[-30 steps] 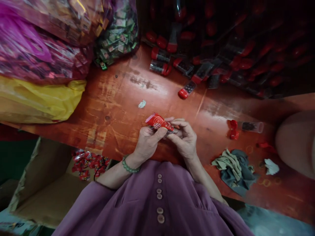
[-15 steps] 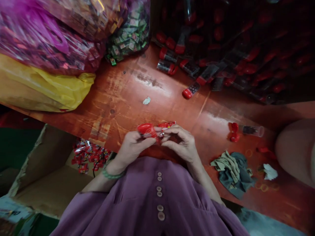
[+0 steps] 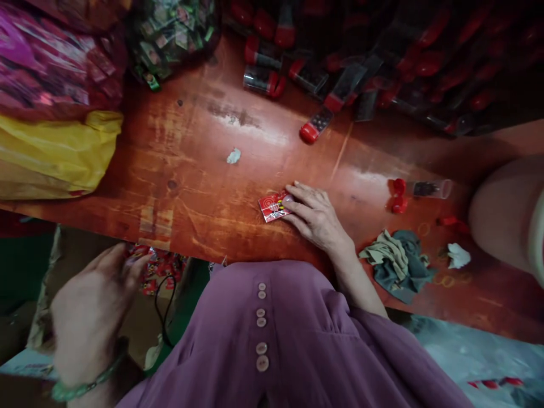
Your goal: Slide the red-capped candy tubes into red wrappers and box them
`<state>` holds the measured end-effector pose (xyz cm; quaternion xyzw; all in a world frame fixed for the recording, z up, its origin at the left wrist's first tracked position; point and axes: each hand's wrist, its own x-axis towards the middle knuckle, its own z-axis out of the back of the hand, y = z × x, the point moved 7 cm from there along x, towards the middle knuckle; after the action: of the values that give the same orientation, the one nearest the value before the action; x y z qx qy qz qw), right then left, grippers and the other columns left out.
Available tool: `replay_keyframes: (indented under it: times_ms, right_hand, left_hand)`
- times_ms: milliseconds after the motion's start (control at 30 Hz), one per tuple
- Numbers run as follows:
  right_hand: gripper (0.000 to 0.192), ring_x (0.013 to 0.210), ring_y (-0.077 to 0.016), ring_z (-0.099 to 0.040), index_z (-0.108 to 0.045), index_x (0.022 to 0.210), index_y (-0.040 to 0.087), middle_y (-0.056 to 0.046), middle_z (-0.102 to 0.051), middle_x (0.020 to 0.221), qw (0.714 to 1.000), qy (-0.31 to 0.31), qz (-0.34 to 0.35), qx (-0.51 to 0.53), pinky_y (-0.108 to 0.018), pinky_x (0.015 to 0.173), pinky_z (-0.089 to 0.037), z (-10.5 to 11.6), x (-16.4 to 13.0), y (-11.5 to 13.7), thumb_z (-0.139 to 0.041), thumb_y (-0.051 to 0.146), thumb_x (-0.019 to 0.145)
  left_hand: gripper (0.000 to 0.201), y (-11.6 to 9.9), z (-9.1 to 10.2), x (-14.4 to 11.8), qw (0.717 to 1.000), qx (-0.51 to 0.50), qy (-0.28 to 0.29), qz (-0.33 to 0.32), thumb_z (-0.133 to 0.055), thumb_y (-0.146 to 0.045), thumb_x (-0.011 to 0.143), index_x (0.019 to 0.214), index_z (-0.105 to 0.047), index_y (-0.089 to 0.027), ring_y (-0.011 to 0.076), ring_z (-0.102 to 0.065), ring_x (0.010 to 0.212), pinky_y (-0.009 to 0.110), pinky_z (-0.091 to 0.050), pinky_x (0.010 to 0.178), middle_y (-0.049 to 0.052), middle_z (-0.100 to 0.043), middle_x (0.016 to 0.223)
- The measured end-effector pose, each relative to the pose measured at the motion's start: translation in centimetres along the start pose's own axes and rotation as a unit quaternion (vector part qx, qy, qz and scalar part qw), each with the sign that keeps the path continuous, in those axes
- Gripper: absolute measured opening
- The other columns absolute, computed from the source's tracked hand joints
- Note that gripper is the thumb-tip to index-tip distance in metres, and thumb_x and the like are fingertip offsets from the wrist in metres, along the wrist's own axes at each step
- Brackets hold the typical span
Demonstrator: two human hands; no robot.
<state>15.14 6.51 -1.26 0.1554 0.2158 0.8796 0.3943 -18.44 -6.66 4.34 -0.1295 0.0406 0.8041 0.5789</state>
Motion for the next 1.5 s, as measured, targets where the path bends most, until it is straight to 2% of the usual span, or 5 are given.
replay_keyframes:
  times_ms: [100, 333, 633, 967, 1500]
  right_hand:
    - [0.023, 0.13, -0.0294, -0.058, -0.073, 0.111, 0.021, -0.012, -0.067, 0.134, 0.999, -0.022, 0.003, -0.031, -0.047, 0.1, -0.049, -0.1, -0.2, 0.4, -0.06, 0.034, 0.095]
    - [0.021, 0.127, -0.0284, -0.058, -0.074, 0.11, 0.019, -0.015, -0.07, 0.129, 0.991, -0.07, 0.011, -0.114, -0.047, 0.101, -0.046, -0.9, -0.5, 2.0, -0.058, 0.023, 0.096]
    - [0.03, 0.126, -0.0286, -0.056, -0.068, 0.122, 0.02, -0.015, -0.062, 0.137, 0.994, 0.109, -0.017, -0.014, -0.05, 0.1, -0.051, 2.5, 1.9, -0.3, -0.054, 0.03, 0.098]
    - [0.038, 0.112, -0.0365, -0.05, -0.063, 0.13, 0.021, -0.018, -0.056, 0.13, 0.972, 0.054, -0.114, -0.197, -0.055, 0.088, -0.045, 4.8, 11.3, -9.0, -0.044, 0.015, 0.097]
    - [0.044, 0.081, -0.0158, -0.066, -0.055, 0.135, 0.023, -0.005, -0.071, 0.103, 0.943, -0.094, -0.163, 0.275, -0.036, 0.082, -0.057, 2.3, 3.8, -7.3, -0.054, 0.044, 0.096]
  left_hand:
    - [0.028, -9.0, 0.1, 1.3, 0.962, -0.048, -0.165, -0.212, -0.067, -0.034, 0.09, 0.109, -0.069, -0.013, 0.0249, -0.072, 0.084, 0.032, -0.053, 0.071, 0.013, -0.077, 0.1]
    - [0.028, -22.2, -3.9, 3.7, 0.861, -0.121, -0.185, -0.458, -0.062, -0.019, 0.091, 0.115, -0.066, -0.004, 0.0261, -0.066, 0.1, 0.036, -0.056, 0.092, 0.018, -0.072, 0.115]
    - [0.024, -21.8, -4.8, 4.8, 0.831, -0.123, -0.201, -0.504, -0.046, -0.005, 0.094, 0.102, -0.069, -0.006, 0.0228, -0.061, 0.088, 0.035, -0.057, 0.08, 0.014, -0.072, 0.101]
    - [0.017, -23.0, -3.7, 5.5, 0.849, -0.107, -0.122, -0.503, -0.054, -0.018, 0.096, 0.093, -0.068, -0.01, 0.0209, -0.057, 0.081, 0.035, -0.055, 0.075, 0.011, -0.067, 0.089]
    - [0.023, -22.9, -4.3, 6.0, 0.869, -0.161, -0.148, -0.443, -0.049, -0.007, 0.093, 0.088, -0.07, -0.015, 0.0197, -0.052, 0.074, 0.032, -0.049, 0.068, 0.008, -0.064, 0.08]
